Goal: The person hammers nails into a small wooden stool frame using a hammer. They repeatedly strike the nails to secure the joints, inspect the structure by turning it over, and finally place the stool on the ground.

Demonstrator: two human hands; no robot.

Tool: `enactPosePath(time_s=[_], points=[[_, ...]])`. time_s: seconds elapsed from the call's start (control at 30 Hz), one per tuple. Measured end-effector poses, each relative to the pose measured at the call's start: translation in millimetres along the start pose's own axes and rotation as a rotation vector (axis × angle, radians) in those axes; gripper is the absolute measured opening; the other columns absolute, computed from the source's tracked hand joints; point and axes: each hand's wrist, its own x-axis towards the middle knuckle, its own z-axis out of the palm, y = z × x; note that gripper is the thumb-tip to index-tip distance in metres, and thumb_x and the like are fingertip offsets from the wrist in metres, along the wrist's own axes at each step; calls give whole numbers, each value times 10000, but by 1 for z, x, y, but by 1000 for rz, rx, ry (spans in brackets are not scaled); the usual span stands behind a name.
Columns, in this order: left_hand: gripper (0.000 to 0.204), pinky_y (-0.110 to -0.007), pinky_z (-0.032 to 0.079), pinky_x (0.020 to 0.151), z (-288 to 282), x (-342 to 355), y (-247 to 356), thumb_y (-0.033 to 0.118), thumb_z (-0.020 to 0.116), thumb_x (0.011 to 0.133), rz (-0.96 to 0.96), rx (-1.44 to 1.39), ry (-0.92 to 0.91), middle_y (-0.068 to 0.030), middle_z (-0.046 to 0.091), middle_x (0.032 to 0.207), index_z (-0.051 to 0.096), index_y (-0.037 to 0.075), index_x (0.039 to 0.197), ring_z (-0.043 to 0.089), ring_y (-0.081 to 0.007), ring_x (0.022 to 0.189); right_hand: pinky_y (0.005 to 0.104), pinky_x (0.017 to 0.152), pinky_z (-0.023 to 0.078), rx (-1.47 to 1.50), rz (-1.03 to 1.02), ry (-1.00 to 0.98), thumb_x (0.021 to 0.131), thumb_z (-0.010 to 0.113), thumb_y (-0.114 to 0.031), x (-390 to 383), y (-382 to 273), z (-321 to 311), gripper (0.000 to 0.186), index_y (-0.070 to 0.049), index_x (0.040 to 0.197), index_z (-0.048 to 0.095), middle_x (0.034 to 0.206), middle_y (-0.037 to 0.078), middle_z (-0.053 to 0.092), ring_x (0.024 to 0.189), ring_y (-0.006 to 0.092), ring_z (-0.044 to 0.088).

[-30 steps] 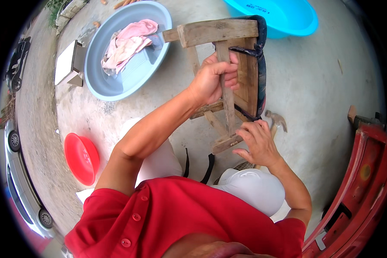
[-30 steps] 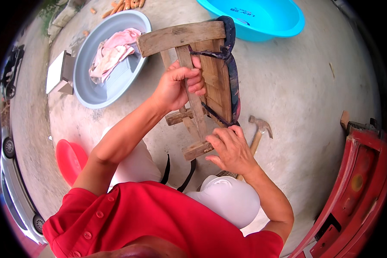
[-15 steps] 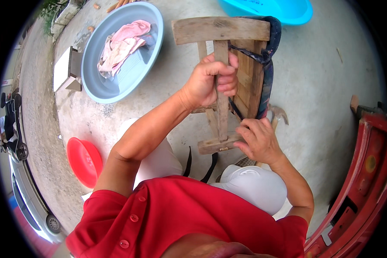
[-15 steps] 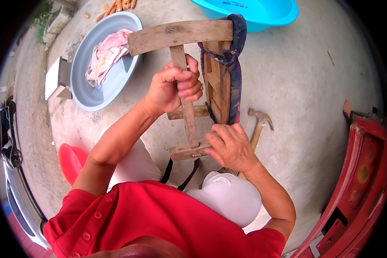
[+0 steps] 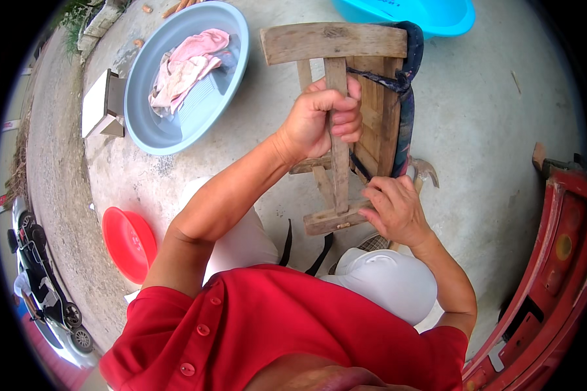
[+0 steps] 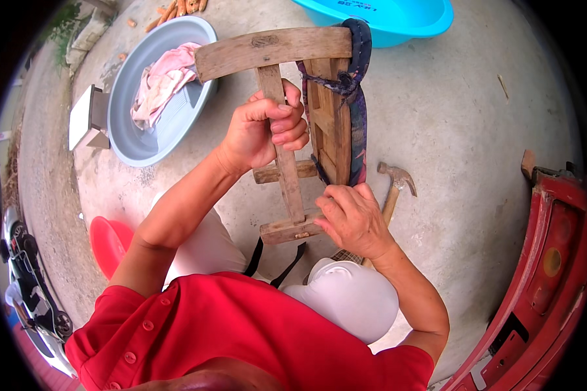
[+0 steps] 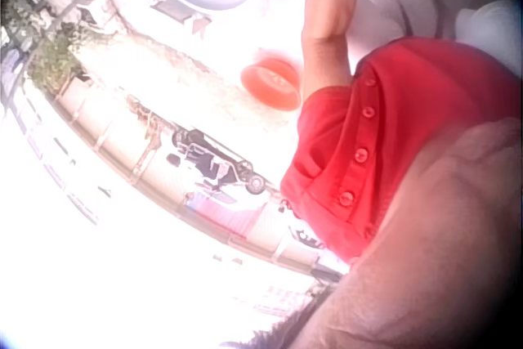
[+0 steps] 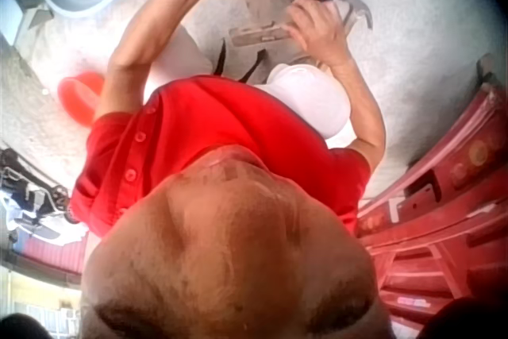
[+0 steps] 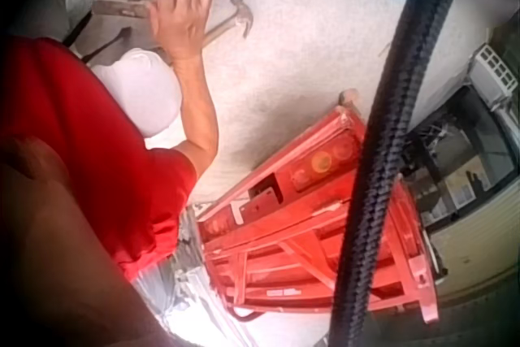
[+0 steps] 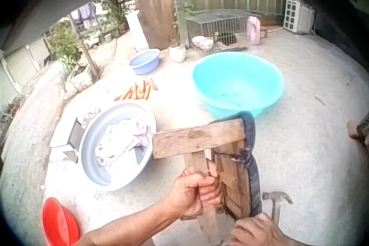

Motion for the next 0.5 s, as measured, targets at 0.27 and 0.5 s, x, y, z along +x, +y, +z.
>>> enactPosePath(time_s=[0.27, 0.5], points=[[126, -283, 299, 490, 10, -6, 4, 65, 485, 816, -22, -30, -85, 7, 350, 578, 535, 68, 932, 335, -106, 472, 345, 673, 402, -84, -48, 352, 663, 735, -31, 41, -12, -40, 437, -39, 1075, 589, 977, 95, 578, 792, 242, 571], [108, -286, 304, 481, 21, -10, 0, 41, 485, 813, -96, -88, -169, -1, 341, 569, 528, 64, 909, 328, -118, 462, 312, 639, 415, -356, -88, 542, 684, 642, 2, 110, -15, -70, 518, -57, 1195, 583, 947, 77, 570, 764, 207, 565]])
